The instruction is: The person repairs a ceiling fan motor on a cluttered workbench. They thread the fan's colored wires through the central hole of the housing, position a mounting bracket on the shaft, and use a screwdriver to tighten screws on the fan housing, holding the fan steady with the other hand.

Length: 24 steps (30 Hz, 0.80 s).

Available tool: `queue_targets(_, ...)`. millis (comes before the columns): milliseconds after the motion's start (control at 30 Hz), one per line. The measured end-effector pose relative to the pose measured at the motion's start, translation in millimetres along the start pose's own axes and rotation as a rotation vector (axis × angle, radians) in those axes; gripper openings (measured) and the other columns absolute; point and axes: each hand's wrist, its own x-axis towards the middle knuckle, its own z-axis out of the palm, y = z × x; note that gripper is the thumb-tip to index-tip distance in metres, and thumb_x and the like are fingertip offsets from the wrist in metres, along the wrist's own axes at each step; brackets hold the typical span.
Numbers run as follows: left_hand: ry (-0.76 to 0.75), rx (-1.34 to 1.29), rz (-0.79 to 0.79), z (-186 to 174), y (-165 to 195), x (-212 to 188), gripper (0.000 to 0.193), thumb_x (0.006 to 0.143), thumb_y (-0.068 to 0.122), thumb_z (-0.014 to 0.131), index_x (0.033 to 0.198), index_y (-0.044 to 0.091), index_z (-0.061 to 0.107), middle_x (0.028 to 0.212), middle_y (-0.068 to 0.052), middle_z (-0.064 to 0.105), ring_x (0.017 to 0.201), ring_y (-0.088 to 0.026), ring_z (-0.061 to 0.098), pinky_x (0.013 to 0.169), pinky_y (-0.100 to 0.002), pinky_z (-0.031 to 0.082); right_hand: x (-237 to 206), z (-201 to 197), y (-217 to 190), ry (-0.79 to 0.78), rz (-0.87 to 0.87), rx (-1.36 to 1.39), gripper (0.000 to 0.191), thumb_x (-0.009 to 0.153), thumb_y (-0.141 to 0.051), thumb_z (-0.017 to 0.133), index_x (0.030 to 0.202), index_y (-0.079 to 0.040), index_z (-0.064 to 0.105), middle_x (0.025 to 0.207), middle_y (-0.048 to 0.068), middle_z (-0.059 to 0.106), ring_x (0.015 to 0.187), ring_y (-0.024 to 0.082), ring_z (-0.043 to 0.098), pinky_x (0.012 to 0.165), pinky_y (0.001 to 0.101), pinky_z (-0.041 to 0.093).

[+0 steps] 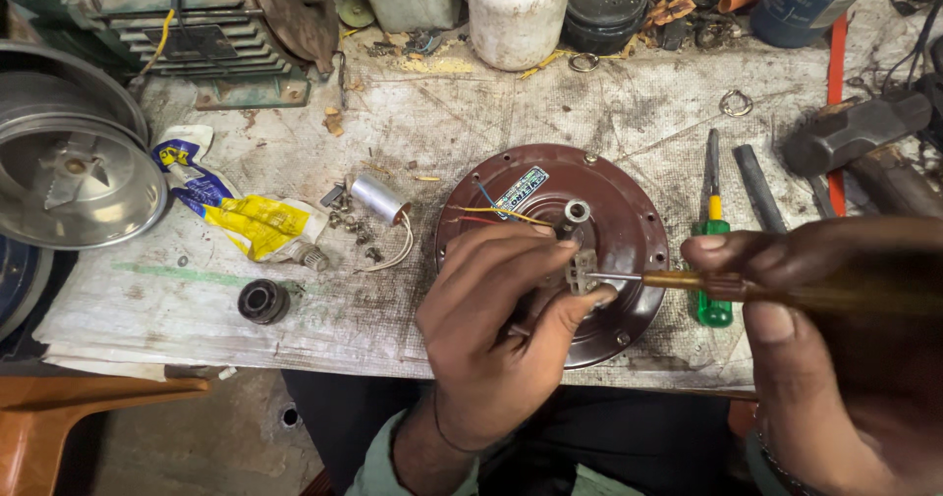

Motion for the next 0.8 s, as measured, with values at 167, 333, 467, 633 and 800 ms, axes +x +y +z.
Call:
queue_targets(167,0.006,-0.017,0.017,0,-2,-1,0.038,0.081,0.007,0.093,0.111,0.002,0.071,0.111,-0.009,0.074,0.107,-0.023,0.073,0.095,-0.033,0.059,6,10,15,0.043,-0.198,0.092,0.012,0.116,0.003,0.059,0.127,0.004,0.053,0.115,0.012,0.063,0.113,0.021,0.075,0.11,0.0372,0.06)
queue_targets(333,0.002,-0.001,0.031,-1,-2,1,0.035,0.081,0.005,0.09,0.11,0.001,0.071,0.112,-0.009,0.074,0.11,-0.025,0.073,0.098,-0.035,0.058,8,5,16,0.044,-0.143,-0.087,0.022,0.102,0.006,0.061,0.122,0.008,0.053,0.109,0.018,0.068,0.107,0.027,0.075,0.1,0.0393,0.064)
queue_targets(467,0.0,0.012,0.032,0,-3,2,0.033,0.082,0.006,0.09,0.109,0.001,0.071,0.112,-0.008,0.075,0.112,-0.025,0.073,0.1,-0.035,0.057,5,4,18,0.084,-0.104,0.033,0.026,0.1,0.003,0.062,0.125,0.005,0.053,0.11,0.016,0.067,0.105,0.024,0.076,0.103,0.0388,0.064)
queue_targets(633,-0.049,-0.122,-0.028,-2,-1,-2,0.033,0.086,0.004,0.087,0.114,0.0,0.071,0.114,-0.01,0.076,0.118,-0.025,0.074,0.106,-0.036,0.058,8,8,35,0.11,-0.016,0.556,0.019,0.109,-0.007,0.053,0.127,-0.001,0.055,0.116,0.012,0.064,0.114,0.02,0.069,0.114,0.0382,0.059)
queue_targets(800,-0.072,-0.267,-0.089,-3,-1,-4,0.032,0.088,0.004,0.087,0.115,-0.002,0.07,0.116,-0.013,0.075,0.121,-0.027,0.074,0.107,-0.037,0.06,1,8,23,0.096,-0.123,0.354,0.009,0.117,-0.001,0.053,0.126,0.001,0.052,0.113,0.011,0.059,0.107,0.02,0.066,0.107,0.0403,0.059)
